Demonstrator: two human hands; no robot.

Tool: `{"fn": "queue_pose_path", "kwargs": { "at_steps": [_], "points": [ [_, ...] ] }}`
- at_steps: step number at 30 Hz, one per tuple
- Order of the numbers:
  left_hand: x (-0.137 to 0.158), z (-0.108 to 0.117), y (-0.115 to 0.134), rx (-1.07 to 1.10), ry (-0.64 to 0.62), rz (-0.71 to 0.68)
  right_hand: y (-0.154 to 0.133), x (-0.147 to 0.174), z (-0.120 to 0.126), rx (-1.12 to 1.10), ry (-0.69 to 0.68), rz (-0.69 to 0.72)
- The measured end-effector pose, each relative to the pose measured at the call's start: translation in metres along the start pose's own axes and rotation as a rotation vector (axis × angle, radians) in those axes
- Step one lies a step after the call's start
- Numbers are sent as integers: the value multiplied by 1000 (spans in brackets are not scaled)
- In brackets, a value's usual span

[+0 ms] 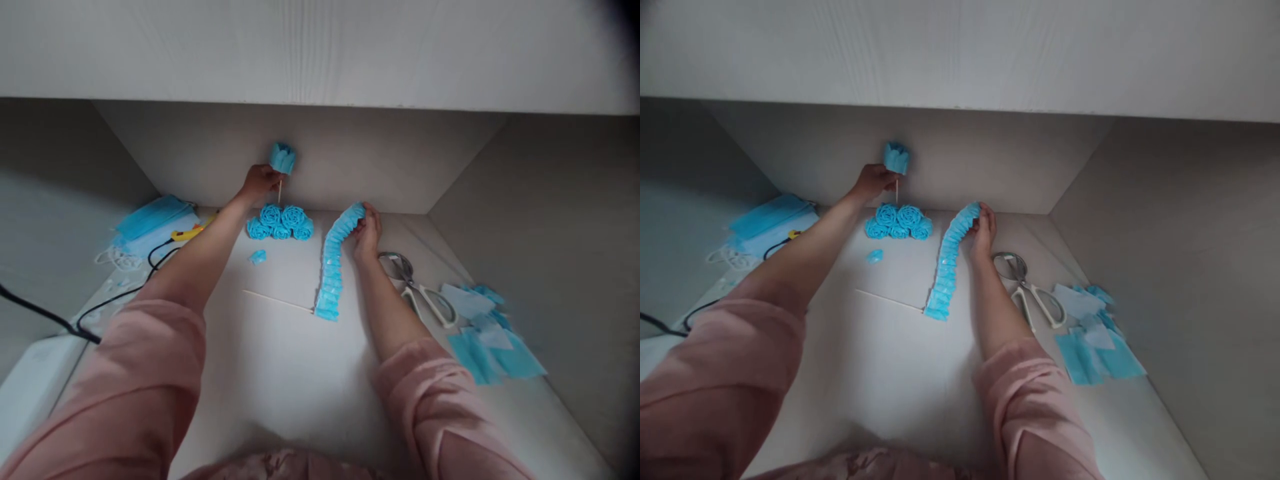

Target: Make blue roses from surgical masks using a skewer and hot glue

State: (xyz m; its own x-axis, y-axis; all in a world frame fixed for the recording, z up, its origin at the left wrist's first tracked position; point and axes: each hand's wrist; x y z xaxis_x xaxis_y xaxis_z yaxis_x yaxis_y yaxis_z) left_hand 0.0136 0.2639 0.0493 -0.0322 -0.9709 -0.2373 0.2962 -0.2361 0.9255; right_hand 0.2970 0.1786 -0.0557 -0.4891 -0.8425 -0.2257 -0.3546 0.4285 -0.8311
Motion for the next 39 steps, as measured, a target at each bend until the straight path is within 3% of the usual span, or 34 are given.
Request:
{"fn": "queue_pose_path", "kwargs": {
  "at_steps": [4, 18, 24, 39],
  "points": [
    [0, -1, -5, 65, 57, 84, 0, 2, 0, 5, -5, 3],
    [4, -3, -13, 215, -45, 23, -2, 4, -2, 7, -15, 15],
    [3, -5, -12, 284, -62, 75, -1, 2, -3, 31, -33, 10],
    [8, -1, -11, 241, -19, 64, -2, 4, -3, 37, -44, 7]
  ]
}}
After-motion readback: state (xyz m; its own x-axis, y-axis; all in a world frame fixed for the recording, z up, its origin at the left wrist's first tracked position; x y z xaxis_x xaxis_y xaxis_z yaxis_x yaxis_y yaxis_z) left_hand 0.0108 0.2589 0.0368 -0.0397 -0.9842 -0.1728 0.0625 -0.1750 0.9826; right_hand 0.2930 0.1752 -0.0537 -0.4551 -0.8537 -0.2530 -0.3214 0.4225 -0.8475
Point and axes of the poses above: each hand's wrist, its own x-axis away from the middle knuckle, its own z-axis out of the back of the hand, y = z × x, and after that the axes turned 4 degrees about z, right-handed
